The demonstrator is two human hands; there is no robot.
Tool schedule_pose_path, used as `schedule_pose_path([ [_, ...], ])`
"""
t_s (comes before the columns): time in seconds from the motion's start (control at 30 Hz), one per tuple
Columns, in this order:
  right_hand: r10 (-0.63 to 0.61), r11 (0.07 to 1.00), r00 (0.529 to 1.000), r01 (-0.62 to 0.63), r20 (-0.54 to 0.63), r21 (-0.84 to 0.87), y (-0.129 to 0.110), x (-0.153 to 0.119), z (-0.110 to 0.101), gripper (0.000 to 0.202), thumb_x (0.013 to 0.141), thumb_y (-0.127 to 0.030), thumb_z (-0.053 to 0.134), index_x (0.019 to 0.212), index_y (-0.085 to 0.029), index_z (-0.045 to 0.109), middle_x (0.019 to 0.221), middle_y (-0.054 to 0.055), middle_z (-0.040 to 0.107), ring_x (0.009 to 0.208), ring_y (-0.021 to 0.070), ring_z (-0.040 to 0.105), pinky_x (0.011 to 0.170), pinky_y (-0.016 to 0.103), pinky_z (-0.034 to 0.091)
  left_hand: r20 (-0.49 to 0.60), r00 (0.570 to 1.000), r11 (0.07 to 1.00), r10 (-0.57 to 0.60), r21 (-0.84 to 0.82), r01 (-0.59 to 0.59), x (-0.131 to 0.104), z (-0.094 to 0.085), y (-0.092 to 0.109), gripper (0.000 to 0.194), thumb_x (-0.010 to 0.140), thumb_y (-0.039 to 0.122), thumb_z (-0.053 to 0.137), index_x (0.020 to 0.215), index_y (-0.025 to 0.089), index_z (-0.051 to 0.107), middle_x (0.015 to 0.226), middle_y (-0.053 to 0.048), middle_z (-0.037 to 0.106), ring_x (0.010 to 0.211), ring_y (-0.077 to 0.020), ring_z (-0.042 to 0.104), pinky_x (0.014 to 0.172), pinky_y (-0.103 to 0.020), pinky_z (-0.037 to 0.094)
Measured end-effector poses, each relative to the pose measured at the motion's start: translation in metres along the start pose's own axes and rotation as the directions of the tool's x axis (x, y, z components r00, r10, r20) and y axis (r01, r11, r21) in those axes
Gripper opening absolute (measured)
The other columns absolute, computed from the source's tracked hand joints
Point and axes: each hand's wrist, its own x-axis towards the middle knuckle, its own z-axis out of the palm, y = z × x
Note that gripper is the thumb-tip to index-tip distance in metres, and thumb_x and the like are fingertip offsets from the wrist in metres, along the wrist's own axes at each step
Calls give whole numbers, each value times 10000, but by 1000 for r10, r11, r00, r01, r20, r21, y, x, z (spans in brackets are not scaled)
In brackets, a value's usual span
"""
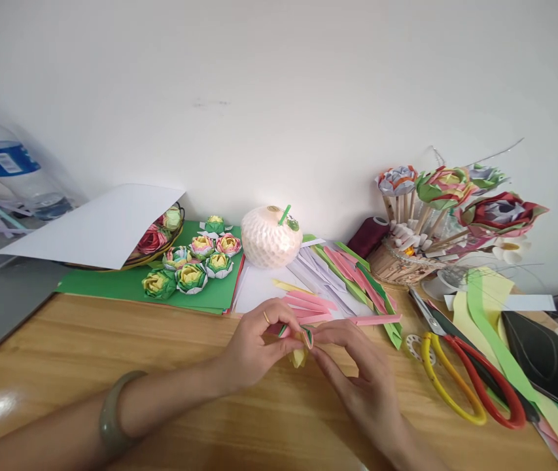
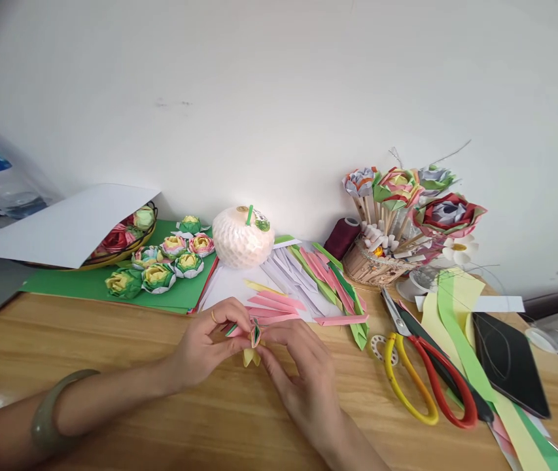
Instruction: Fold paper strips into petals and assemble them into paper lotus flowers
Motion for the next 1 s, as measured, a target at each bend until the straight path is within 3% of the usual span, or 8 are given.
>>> schedule_pose_path([
  [0.1, -48, 999, 999, 48, -4, 14, 1, 2, 0, 141, 788, -98, 592, 876, -207, 574, 785, 31, 646, 730, 165, 616, 623, 277, 509, 21, 995, 993, 93, 73, -94, 0, -1, 1, 50, 782, 189, 610, 749, 158, 587, 735, -30, 572, 705, -131, 535, 629, -250, 407],
  [0.27, -101, 995, 995, 101, 8, 10, 3, 2, -1, 169, 785, -65, 591, 865, -209, 555, 769, 29, 630, 723, 160, 595, 616, 279, 497, 22, 991, 985, 131, 113, -132, 1, -1, 1, 45, 773, 184, 622, 792, 165, 586, 731, -22, 563, 690, -126, 520, 608, -242, 400],
  [0.83, -81, 997, 997, 81, 14, 13, 6, 1, 0, 142, 796, -80, 579, 826, -214, 540, 734, 26, 608, 692, 162, 586, 581, 283, 496, 29, 996, 988, 86, 128, -89, 0, -1, 2, 69, 783, 213, 612, 799, 163, 568, 715, -17, 551, 672, -119, 503, 590, -233, 394],
  [1.0, -78, 997, 997, 78, 10, 25, 6, 2, 0, 133, 801, -87, 574, 814, -214, 537, 726, 24, 600, 681, 159, 581, 569, 276, 490, 49, 990, 984, 129, 116, -134, 1, -1, 2, 57, 792, 212, 601, 790, 164, 571, 726, -24, 556, 676, -122, 510, 599, -243, 397],
])
